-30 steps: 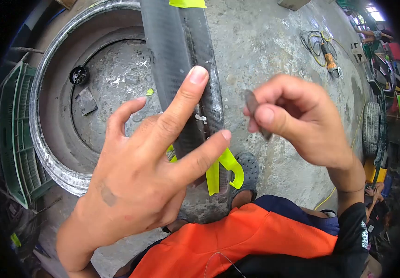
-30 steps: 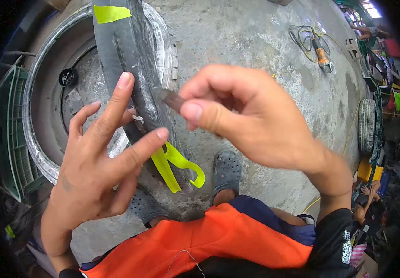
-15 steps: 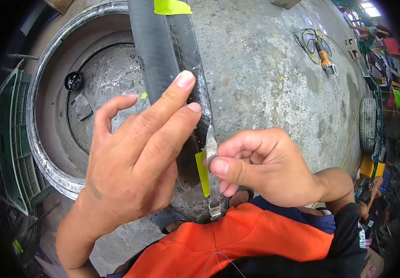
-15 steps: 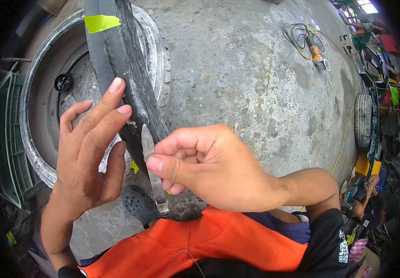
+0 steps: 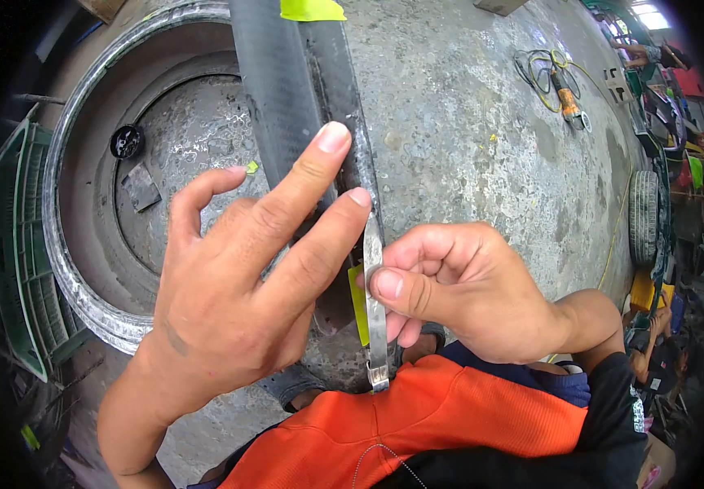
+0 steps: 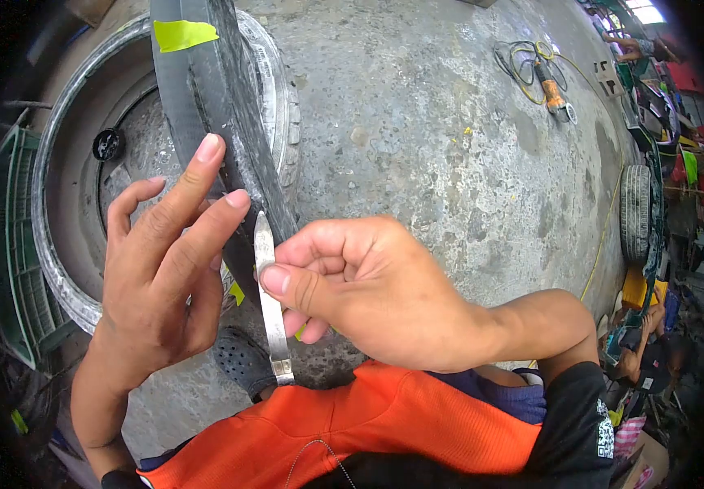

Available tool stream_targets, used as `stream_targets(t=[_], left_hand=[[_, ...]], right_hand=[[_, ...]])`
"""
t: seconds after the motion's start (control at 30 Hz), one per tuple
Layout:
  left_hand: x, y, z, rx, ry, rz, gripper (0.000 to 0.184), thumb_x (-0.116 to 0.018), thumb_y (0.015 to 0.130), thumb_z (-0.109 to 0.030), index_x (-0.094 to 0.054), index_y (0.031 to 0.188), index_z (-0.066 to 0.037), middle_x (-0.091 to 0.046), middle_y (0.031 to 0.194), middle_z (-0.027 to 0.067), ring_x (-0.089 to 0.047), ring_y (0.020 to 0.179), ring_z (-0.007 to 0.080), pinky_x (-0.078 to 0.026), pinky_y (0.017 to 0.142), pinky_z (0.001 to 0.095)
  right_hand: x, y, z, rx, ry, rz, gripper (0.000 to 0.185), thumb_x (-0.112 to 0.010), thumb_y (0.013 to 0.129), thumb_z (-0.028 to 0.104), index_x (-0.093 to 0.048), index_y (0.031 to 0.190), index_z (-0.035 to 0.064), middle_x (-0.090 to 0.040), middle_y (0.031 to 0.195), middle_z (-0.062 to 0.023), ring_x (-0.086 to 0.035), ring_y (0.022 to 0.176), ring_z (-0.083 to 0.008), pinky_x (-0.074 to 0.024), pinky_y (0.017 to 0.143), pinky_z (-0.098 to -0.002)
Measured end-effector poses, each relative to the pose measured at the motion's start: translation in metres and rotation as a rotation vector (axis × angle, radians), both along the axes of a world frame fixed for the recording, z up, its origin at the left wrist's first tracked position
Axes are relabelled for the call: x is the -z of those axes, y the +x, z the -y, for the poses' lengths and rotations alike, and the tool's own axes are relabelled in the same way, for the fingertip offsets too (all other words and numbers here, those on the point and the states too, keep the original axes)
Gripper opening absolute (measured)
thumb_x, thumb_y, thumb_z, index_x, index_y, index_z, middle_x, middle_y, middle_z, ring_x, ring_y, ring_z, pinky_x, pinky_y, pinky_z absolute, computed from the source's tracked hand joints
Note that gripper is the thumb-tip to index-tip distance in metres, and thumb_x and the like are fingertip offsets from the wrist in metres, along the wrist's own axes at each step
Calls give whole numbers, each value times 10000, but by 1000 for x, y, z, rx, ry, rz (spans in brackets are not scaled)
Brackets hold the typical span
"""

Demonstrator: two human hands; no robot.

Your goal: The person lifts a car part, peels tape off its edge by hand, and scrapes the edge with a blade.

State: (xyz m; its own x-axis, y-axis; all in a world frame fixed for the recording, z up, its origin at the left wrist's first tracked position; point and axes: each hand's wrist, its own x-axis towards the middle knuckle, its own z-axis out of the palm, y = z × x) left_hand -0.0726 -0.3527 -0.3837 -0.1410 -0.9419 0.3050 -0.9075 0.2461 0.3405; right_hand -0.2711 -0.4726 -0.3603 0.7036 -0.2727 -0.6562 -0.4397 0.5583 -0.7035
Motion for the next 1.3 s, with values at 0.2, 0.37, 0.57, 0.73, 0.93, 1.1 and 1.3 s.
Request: stream_targets(t=[0.2, 0.37, 0.57, 0.73, 0.93, 1.1, 1.3], left_hand=[[1, -1, 0, -5, 3, 6, 567, -615, 759, 83, -596, 1309, -54, -511, 1468, 254, -688, 1022, 207, -390, 1006, 435], [1, -1, 1, 6, 1, 25, 591, -600, 750, 92, -585, 1325, -48, -510, 1469, 253, -670, 1072, 224, -394, 1006, 445], [2, -1, 1, -3, -14, 5, 596, -587, 742, 99, -569, 1328, -13, -507, 1471, 256, -622, 1206, 261, -381, 1030, 452], [4, -1, 1, 0, -18, 5, 602, -587, 742, 98, -562, 1334, -9, -511, 1468, 257, -579, 1281, 268, -378, 1035, 455], [3, -1, 1, 2, -19, 45, 572, -605, 750, 76, -585, 1314, -20, -515, 1463, 260, -572, 1290, 270, -381, 1031, 458], [3, -1, 1, 2, -16, 46, 557, -605, 755, 71, -597, 1303, -26, -519, 1457, 265, -578, 1282, 273, -387, 1022, 462], [4, -2, 0, -1, -21, 47, 552, -612, 752, 71, -601, 1295, -28, -520, 1454, 267, -577, 1284, 274, -389, 1021, 463]], right_hand=[[5, 0, -6, 68, -21, 33, 193, -657, 995, 190, -657, 1041, 3, -683, 834, -29, -650, 712, -85, -552, 636, -236], [4, 1, -1, 87, -33, 65, 200, -657, 996, 205, -654, 1030, 8, -686, 822, -36, -649, 708, -87, -539, 615, -228], [9, -2, 3, -48, -48, 74, 167, -636, 1006, 156, -641, 1027, -9, -696, 830, -55, -668, 697, -98, -567, 644, -240], [7, -1, 0, -6, -32, 55, 178, -642, 1004, 180, -647, 1015, 3, -697, 819, -48, -659, 704, -92, -556, 651, -237], [5, 0, -1, 48, 33, 55, 180, -643, 1004, 197, -643, 1005, 17, -693, 802, -34, -650, 710, -84, -544, 654, -233], [8, -1, -1, 15, 13, 74, 179, -641, 1006, 200, -640, 995, 21, -693, 799, -30, -643, 700, -78, -538, 644, -231], [6, 1, -5, 43, -23, 44, 184, -646, 1002, 205, -641, 996, 21, -688, 790, -24, -633, 689, -74, -535, 638, -228]])
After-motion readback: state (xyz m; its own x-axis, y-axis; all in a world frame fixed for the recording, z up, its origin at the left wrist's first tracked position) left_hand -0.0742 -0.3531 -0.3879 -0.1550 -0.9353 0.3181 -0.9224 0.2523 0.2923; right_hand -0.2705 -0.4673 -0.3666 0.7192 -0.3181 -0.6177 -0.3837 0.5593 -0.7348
